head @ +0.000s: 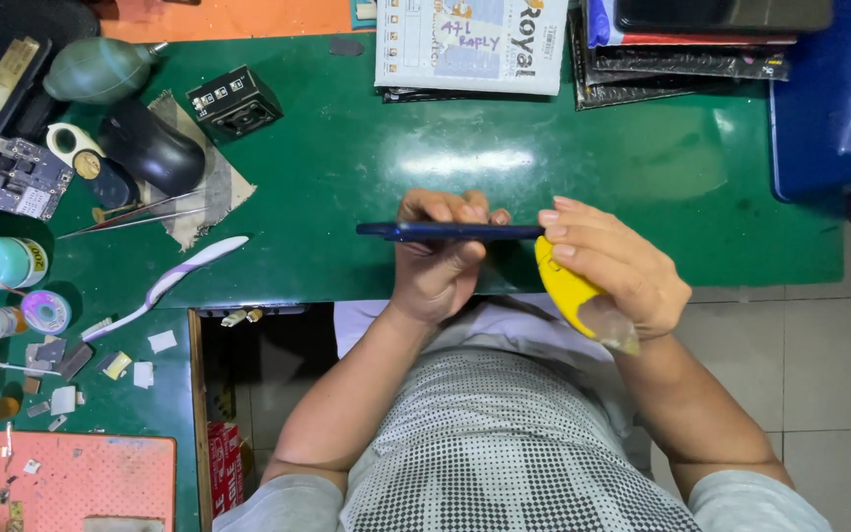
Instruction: A person uses a plastic prying tool to remove the back cover of a blue smartphone on a repair bench.
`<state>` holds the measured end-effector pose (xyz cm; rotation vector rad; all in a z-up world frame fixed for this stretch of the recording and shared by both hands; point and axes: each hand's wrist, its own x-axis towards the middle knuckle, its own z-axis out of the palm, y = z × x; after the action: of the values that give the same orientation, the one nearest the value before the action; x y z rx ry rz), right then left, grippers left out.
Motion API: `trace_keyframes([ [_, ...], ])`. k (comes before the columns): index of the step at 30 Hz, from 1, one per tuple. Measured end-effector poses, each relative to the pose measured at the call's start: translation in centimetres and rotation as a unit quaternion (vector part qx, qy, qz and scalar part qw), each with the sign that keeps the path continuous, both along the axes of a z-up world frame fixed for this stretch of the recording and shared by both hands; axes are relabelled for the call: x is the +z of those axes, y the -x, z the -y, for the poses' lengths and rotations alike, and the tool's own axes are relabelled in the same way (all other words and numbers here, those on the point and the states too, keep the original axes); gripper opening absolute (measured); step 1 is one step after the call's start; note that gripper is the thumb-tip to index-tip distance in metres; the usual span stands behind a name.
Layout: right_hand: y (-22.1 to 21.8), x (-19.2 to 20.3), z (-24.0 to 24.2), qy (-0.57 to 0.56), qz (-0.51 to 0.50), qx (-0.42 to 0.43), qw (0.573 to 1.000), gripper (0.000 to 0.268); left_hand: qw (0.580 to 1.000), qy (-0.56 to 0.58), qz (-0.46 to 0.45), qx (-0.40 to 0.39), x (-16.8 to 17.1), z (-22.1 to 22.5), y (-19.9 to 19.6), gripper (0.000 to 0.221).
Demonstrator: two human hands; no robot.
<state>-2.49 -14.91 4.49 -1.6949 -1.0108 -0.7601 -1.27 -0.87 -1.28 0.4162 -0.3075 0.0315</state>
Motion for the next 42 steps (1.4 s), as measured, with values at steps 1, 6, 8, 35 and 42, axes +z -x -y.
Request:
trace_keyframes([
  [1, 0.0, -0.5, 0.6, -0.008, -0.021, 0.003, 1.000, 0.034, 1.000, 0.006, -0.028, -0.004, 0.2, -0.1, 0.0, 0.032],
  [6, 0.6, -2.4, 0.8, -0.091, -0.051, -0.183, 0.978, 0.008, 0.991, 0.009, -0.133, -0.007, 1.1, -0.6, -0.3, 0.019],
  [8, 0.9, -2.9, 1.8, -0.105, -0.082, -0.213, 0.968, 0.006, 0.987, 0.001, -0.162, -0.023, 1.0, -0.4, -0.6, 0.019],
  [35, 2.1, -1.4, 6.0, 0.072, -0.282, -0.344, 0.893, 0.043, 0.974, -0.096, -0.203, 0.038, -2.0, -0.3, -1.0, 0.036],
  [42, 3.0, 0.3, 9.7, 0.108, -0.321, -0.386, 0.858, 0.028, 0.971, -0.121, -0.201, 0.037, -1.5, -0.3, -1.0, 0.038],
])
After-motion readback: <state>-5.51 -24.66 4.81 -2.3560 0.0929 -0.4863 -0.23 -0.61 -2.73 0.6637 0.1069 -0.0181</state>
